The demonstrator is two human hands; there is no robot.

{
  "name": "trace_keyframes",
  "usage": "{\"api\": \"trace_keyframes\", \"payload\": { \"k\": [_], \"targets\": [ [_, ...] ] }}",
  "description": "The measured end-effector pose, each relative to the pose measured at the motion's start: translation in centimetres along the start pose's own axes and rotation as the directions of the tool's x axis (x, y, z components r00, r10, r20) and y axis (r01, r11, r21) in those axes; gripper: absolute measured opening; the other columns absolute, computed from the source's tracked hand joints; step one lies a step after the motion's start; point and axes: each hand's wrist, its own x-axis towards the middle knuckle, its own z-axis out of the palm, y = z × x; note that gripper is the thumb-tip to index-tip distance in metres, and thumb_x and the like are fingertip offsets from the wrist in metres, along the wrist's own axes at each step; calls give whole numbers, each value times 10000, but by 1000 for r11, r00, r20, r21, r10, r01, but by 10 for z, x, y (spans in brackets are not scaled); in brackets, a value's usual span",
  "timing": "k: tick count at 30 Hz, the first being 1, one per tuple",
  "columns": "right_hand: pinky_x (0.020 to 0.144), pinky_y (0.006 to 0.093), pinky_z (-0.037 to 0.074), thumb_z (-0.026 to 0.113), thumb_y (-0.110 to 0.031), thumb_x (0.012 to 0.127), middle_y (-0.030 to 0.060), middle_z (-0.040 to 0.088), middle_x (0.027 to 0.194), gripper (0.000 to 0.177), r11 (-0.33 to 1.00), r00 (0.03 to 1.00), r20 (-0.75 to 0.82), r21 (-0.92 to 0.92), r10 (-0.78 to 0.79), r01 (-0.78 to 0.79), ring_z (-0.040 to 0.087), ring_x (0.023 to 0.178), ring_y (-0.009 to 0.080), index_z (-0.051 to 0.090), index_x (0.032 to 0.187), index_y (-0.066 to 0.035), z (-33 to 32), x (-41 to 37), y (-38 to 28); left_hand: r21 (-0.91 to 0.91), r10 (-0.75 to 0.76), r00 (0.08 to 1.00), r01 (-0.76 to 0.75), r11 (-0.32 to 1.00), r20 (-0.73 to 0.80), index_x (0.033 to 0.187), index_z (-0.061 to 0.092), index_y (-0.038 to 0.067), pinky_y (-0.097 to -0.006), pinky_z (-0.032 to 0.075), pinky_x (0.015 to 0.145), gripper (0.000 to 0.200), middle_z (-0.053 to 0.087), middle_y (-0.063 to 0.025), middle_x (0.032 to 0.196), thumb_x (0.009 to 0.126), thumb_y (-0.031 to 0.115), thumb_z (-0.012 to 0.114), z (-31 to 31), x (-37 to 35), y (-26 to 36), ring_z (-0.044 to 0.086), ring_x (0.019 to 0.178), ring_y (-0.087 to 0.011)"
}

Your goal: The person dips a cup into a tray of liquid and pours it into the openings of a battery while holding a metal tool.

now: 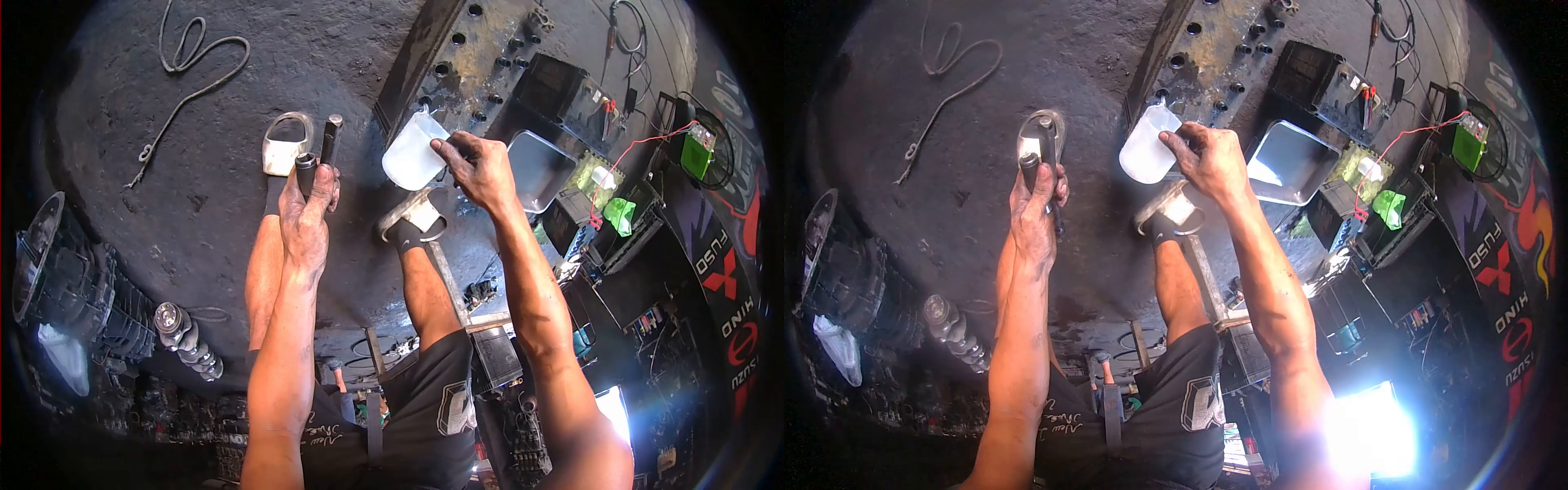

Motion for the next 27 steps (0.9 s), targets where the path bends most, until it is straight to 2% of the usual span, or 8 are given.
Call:
{"api": "trace_keyframes", "payload": {
  "k": [5, 7, 14, 20, 22, 26, 27],
  "targets": [
    [481, 308, 407, 668, -269, 869, 97, 534, 533, 300, 1000, 1000, 7, -11, 17, -17, 488, 463, 106, 649, 795, 21, -4, 4, -4, 9, -3, 1000, 3, 1000, 2, 973, 569, 33, -217, 372, 613, 380, 537, 0, 788, 905, 405, 609, -1, 0, 0, 462, 683, -62],
    [583, 359, 476, 665, -328, 848, 185, 627, 655, 314, 993, 991, 73, -58, 111, -106, 639, 582, 289, 680, 869, -15, -8, 7, -7, 5, -5, 1000, 5, 1000, 0, 964, 572, 35, -215, 374, 608, 376, 537, 2, 787, 907, 405, 604, -2, 1, -1, 464, 682, -62],
    [583, 361, 473, 662, -346, 846, 187, 624, 652, 331, 993, 993, 74, -69, 97, -92, 634, 584, 302, 680, 868, -17, -11, 14, -4, 5, 9, 1000, -9, 1000, 1, 957, 572, 38, -214, 376, 605, 366, 536, 4, 786, 909, 400, 603, -1, 1, 1, 465, 680, -61],
    [615, 371, 485, 664, -350, 842, 211, 632, 698, 340, 992, 994, 66, -98, 87, -81, 656, 651, 330, 684, 863, -11, -13, 20, -3, -3, 5, 1000, -5, 1000, 13, 962, 568, 36, -218, 375, 616, 366, 535, 5, 786, 908, 396, 607, -2, 1, 1, 465, 687, -63],
    [503, 320, 412, 648, -336, 876, 89, 532, 535, 356, 997, 998, 49, -70, 42, -38, 487, 488, 114, 654, 818, 16, -11, 21, 1, -7, -1, 1000, 1, 1000, 12, 963, 567, 36, -220, 376, 623, 364, 538, 3, 792, 905, 392, 612, -2, 1, 2, 467, 691, -65],
    [510, 325, 418, 646, -348, 875, 100, 545, 547, 366, 996, 998, 43, -78, 53, -50, 492, 495, 116, 658, 831, 15, -12, 24, 0, -6, -6, 1000, 6, 1000, -2, 960, 567, 40, -220, 376, 618, 352, 540, 2, 797, 905, 384, 615, -2, 0, 2, 466, 687, -67],
    [585, 349, 461, 647, -362, 862, 158, 597, 647, 361, 991, 994, 67, -103, 89, -82, 584, 609, 222, 674, 875, -2, -14, 26, -3, -5, -2, 1000, 2, 1000, 3, 959, 566, 42, -221, 377, 615, 347, 542, 1, 799, 906, 381, 615, -2, 0, 1, 467, 685, -67]
  ]
}}
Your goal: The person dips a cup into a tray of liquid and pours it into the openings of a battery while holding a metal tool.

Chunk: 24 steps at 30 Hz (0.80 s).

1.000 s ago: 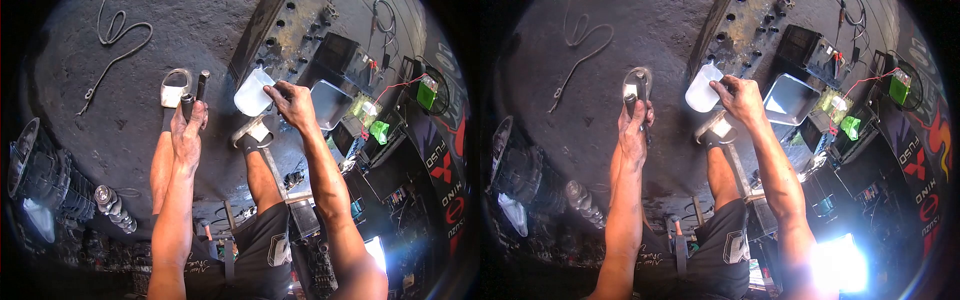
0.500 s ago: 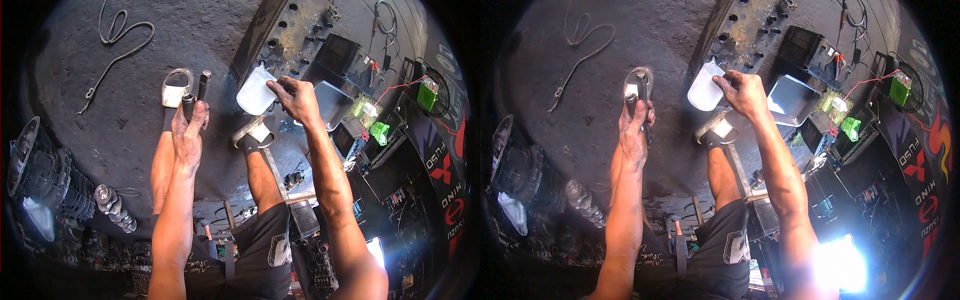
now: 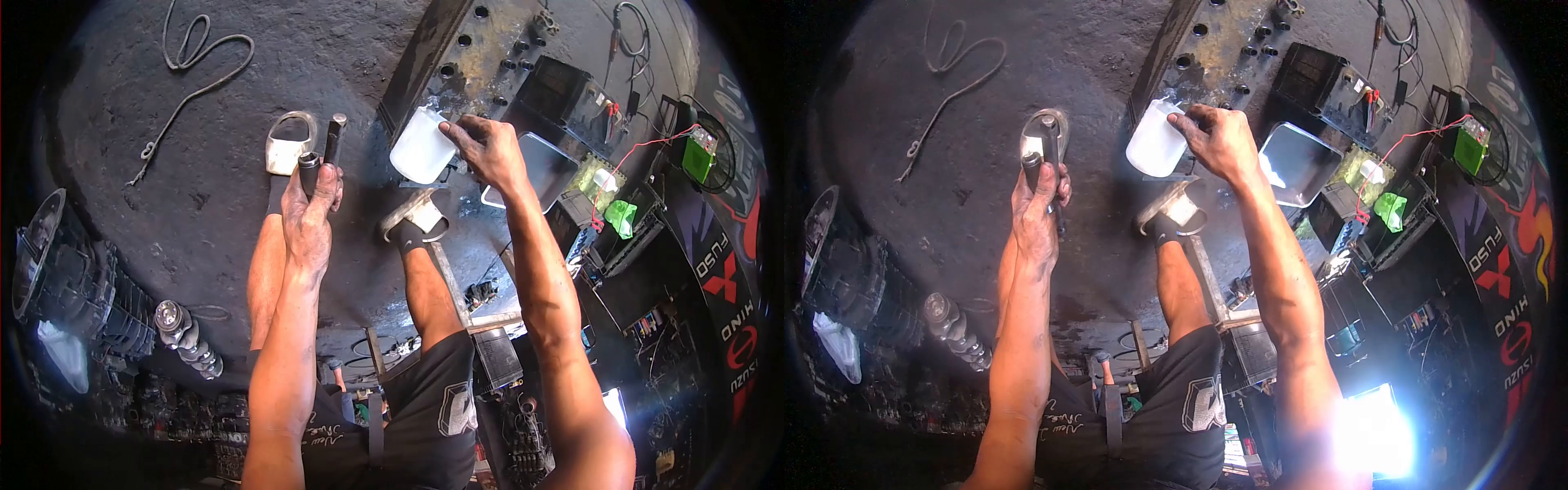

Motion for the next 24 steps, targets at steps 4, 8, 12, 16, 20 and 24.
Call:
{"api": "trace_keyframes", "payload": {
  "k": [4, 8, 12, 16, 20, 24],
  "targets": [
    [663, 375, 505, 654, -384, 846, 210, 662, 756, 378, 998, 997, 53, -38, 55, -53, 682, 710, 307, 691, 950, -23, -4, 2, -3, -8, 8, 1000, -8, 1000, 2, 955, 565, 47, -221, 378, 610, 339, 548, -1, 804, 907, 380, 613, 0, 0, 0, 470, 684, -67],
    [635, 348, 506, 699, -354, 819, 170, 672, 722, 352, 989, 993, 45, 97, 107, -111, 679, 660, 251, 691, 895, -11, -2, -22, 11, -16, 7, 1000, -6, 1000, 19, 951, 564, 44, -224, 380, 613, 345, 549, -4, 805, 907, 383, 612, -2, 0, -2, 472, 686, -69],
    [578, 293, 497, 810, -248, 710, 93, 646, 659, 281, 997, 998, -60, 71, 4, 0, 651, 604, 187, 647, 745, -22, 6, -83, 30, -7, 13, 1000, -13, 1000, 14, 950, 562, 38, -227, 383, 618, 351, 549, -6, 805, 910, 384, 607, 1, 0, -1, 473, 688, -72],
    [627, 313, 510, 845, -196, 629, 112, 656, 764, 328, 998, 971, -240, -51, 18, -31, 651, 703, 260, 648, 814, -10, 24, -147, 80, -5, 5, 999, -5, 1000, 32, 951, 559, 36, -228, 385, 621, 347, 554, -10, 811, 915, 378, 601, -2, -1, -6, 476, 692, -74],
    [592, 286, 500, 830, -127, 674, 89, 644, 706, 240, 978, 880, -430, 39, 203, -206, 621, 612, 175, 646, 784, -18, 30, -187, 123, 30, 3, 1000, -3, 1000, 28, 949, 559, 34, -231, 383, 616, 340, 554, -12, 811, 917, 370, 600, 4, -2, -8, 476, 688, -77],
    [584, 308, 495, 796, -166, 728, 117, 651, 716, 229, 950, 803, -530, 15, 272, -312, 648, 630, 211, 640, 796, -12, 25, -195, 175, 82, 0, 999, -3, 997, 35, 969, 557, 37, -236, 371, 627, 318, 545, -13, 824, 929, 351, 582, 8, -4, -13, 478, 703, -83]
  ]
}}
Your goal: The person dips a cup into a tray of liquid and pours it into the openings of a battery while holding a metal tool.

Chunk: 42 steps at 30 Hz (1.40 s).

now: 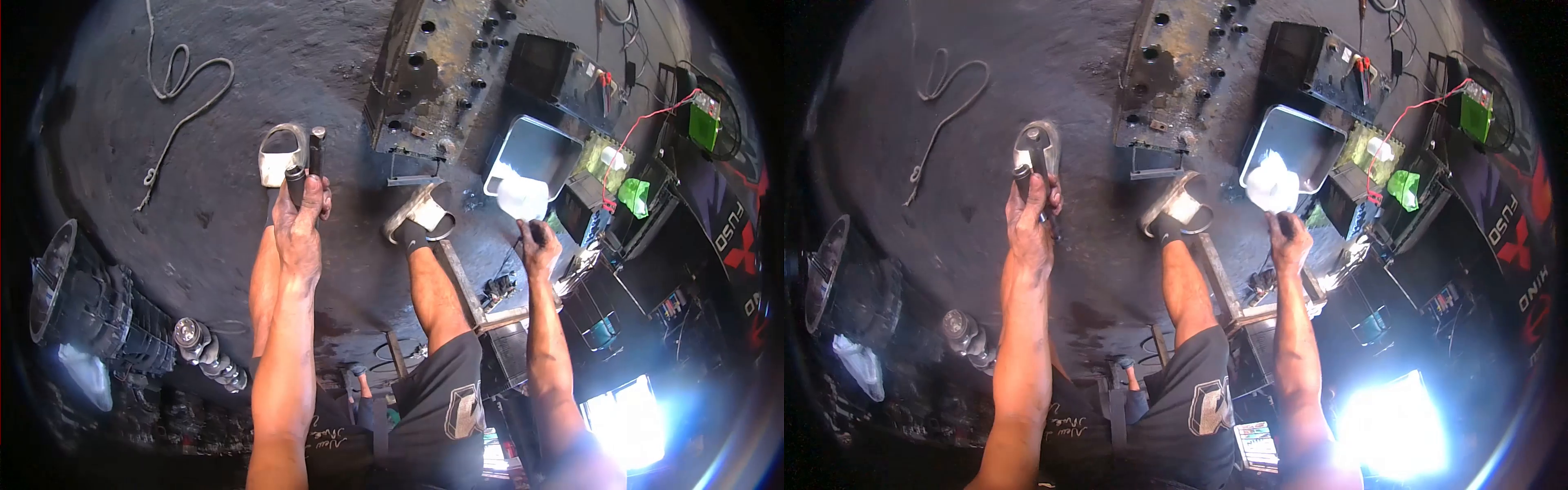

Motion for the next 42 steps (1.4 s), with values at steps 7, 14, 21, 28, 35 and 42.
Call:
{"api": "trace_keyframes", "payload": {
  "k": [7, 14, 21, 28, 35, 42],
  "targets": [
    [691, 506, 476, 591, -228, 857, 240, 606, 798, 188, 843, 938, 347, -505, 3, 184, 605, 781, 410, 618, 842, -43, 39, 78, 145, 55, -6, 999, 3, 998, 52, 978, 541, 26, -245, 354, 640, 290, 512, -17, 825, 958, 315, 532, 12, -2, -10, 472, 731, -101],
    [770, 365, 560, 487, -162, 882, 147, 685, 1007, 249, 563, 819, 526, -759, 231, 328, 677, 940, 258, 708, 949, -69, 112, 158, 188, 123, 18, 1000, -21, 992, 26, 955, 530, 37, -247, 356, 642, 356, 501, -26, 794, 941, 393, 541, 22, -7, 0, 469, 720, -106],
    [755, 359, 566, 528, -163, 879, 164, 683, 1005, 225, 467, 802, 537, -797, 260, 382, 683, 915, 271, 703, 946, -40, 151, 171, 242, 22, 53, 991, -56, 998, 127, 1014, 504, 14, -273, 371, 653, 290, 492, -47, 910, 977, 299, 472, 20, -8, -1, 472, 771, -125],
    [747, 396, 556, 439, -234, 935, 194, 683, 908, 334, 628, 850, 498, -720, 171, 295, 683, 853, 317, 702, 872, -39, 148, 168, 254, 45, 34, 990, -41, 998, 137, 1009, 498, 23, -285, 369, 663, 297, 473, -43, 892, 976, 317, 470, 25, -10, 1, 469, 770, -130],
    [783, 481, 506, 361, -299, 964, 248, 655, 864, 456, 853, 895, 443, -484, 44, 197, 644, 827, 406, 654, 813, 15, 155, 164, 187, 39, 5, 985, -12, 999, 175, 1001, 501, 30, -286, 371, 668, 302, 474, -40, 893, 968, 330, 486, 22, -10, 2, 469, 775, -132],
    [713, 505, 511, 331, -195, 958, 260, 634, 827, 315, 823, 885, 440, -440, -151, 360, 641, 768, 418, 586, 1005, -17, 141, 143, 142, 6, 39, 987, -41, 999, 159, 1005, 508, 38, -272, 375, 657, 261, 493, -47, 914, 970, 297, 488, 21, -10, -2, 468, 774, -125]
  ]
}}
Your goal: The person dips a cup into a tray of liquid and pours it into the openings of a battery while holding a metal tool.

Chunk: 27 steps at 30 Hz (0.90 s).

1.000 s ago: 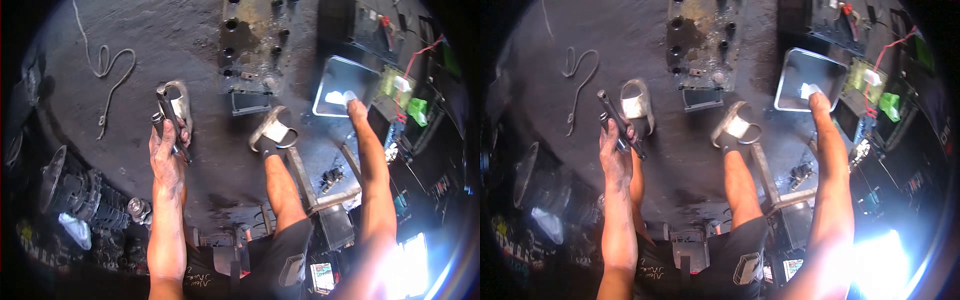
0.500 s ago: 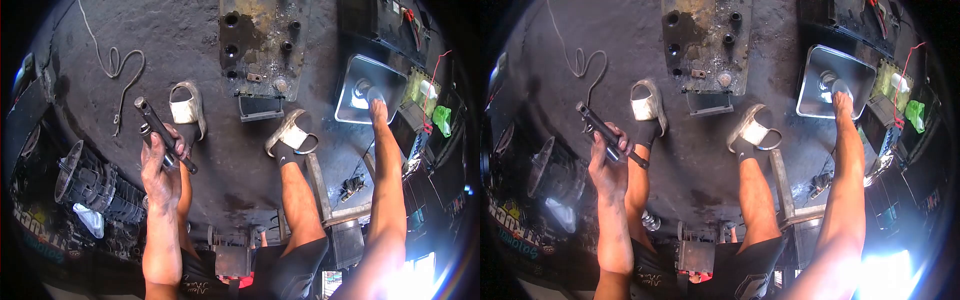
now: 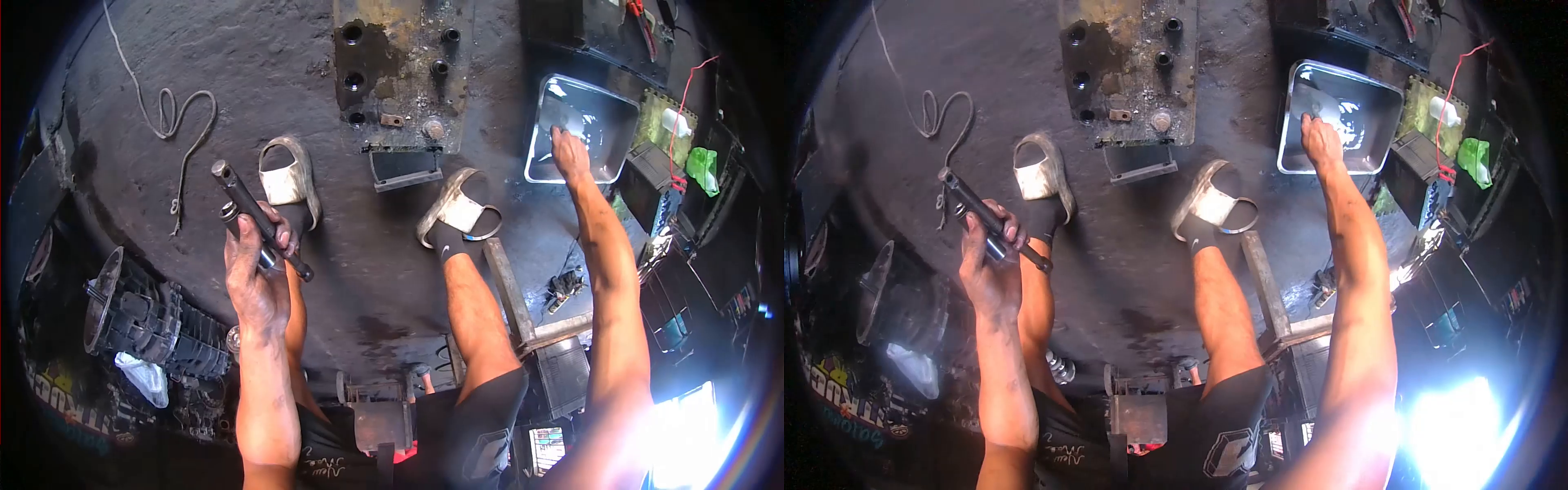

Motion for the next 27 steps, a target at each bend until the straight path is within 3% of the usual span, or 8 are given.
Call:
{"api": "trace_keyframes", "payload": {
  "k": [4, 5, 8, 9, 14, 16, 20, 27],
  "targets": [
    [715, 505, 493, 402, -132, 923, 231, 640, 842, 219, 988, 981, -135, 85, 143, -132, 632, 797, 416, 564, 1017, -19, 6, -14, 10, -19, -4, 1000, 4, 1000, 30, 1009, 509, 37, -272, 376, 655, 255, 498, -49, 926, 972, 288, 487, -1, -1, 0, 470, 775, -125],
    [721, 504, 475, 469, -152, 917, 224, 644, 869, 181, 967, 957, -218, 207, 191, -146, 619, 828, 423, 565, 1014, -32, 3, -20, 11, -23, -12, 1000, 12, 1000, 13, 1012, 508, 35, -272, 376, 656, 255, 500, -49, 924, 972, 286, 488, -1, -2, 0, 471, 776, -125],
    [734, 502, 466, 525, -196, 912, 225, 644, 890, 184, 918, 936, -230, 356, 265, -173, 612, 846, 417, 569, 1002, -42, -7, -39, 8, 2, -12, 999, 12, 1000, -49, 982, 513, 33, -262, 365, 646, 288, 486, -37, 846, 974, 319, 481, 4, -2, 0, 464, 748, -117],
    [714, 492, 467, 568, -207, 900, 215, 647, 879, 193, 899, 926, -264, 413, 269, -144, 615, 834, 406, 566, 983, -33, -12, -46, 5, 37, -3, 996, 6, 999, -94, 949, 518, 33, -251, 353, 635, 326, 469, -25, 769, 977, 355, 473, 6, -2, 1, 456, 720, -109],
    [665, 443, 489, 637, -175, 873, 194, 650, 844, 158, 855, 876, -355, 505, 328, -116, 621, 810, 401, 584, 925, -36, -44, -92, -15, -30, 1, 995, -4, 1000, -100, 960, 524, 36, -247, 361, 633, 327, 488, -23, 797, 961, 362, 510, -1, -3, -4, 471, 722, -103],
    [659, 425, 494, 652, -160, 863, 190, 649, 836, 146, 891, 862, -427, 450, 274, -61, 631, 782, 387, 597, 916, -37, -67, -111, -30, -64, -47, 997, 43, 997, -56, 995, 513, 31, -269, 373, 651, 259, 501, -36, 858, 977, 288, 483, -5, -3, -7, 469, 759, -122],
    [607, 357, 523, 703, -103, 820, 156, 653, 790, 153, 893, 852, -488, 446, 189, 58, 670, 705, 286, 603, 891, -12, -121, -139, -67, -88, -63, 994, 56, 995, -90, 965, 536, 46, -229, 368, 627, 313, 509, -5, 825, 945, 359, 549, -6, -1, -15, 477, 725, -85],
    [561, 362, 520, 761, -34, 726, 115, 633, 777, 283, 882, 792, -591, 281, -151, 378, 634, 671, 284, 546, 909, -34, -190, -138, -127, -127, -102, 988, 88, 988, -114, 970, 541, 48, -234, 371, 622, 298, 519, -10, 832, 940, 344, 561, -8, -1, -19, 478, 710, -89]
  ]
}}
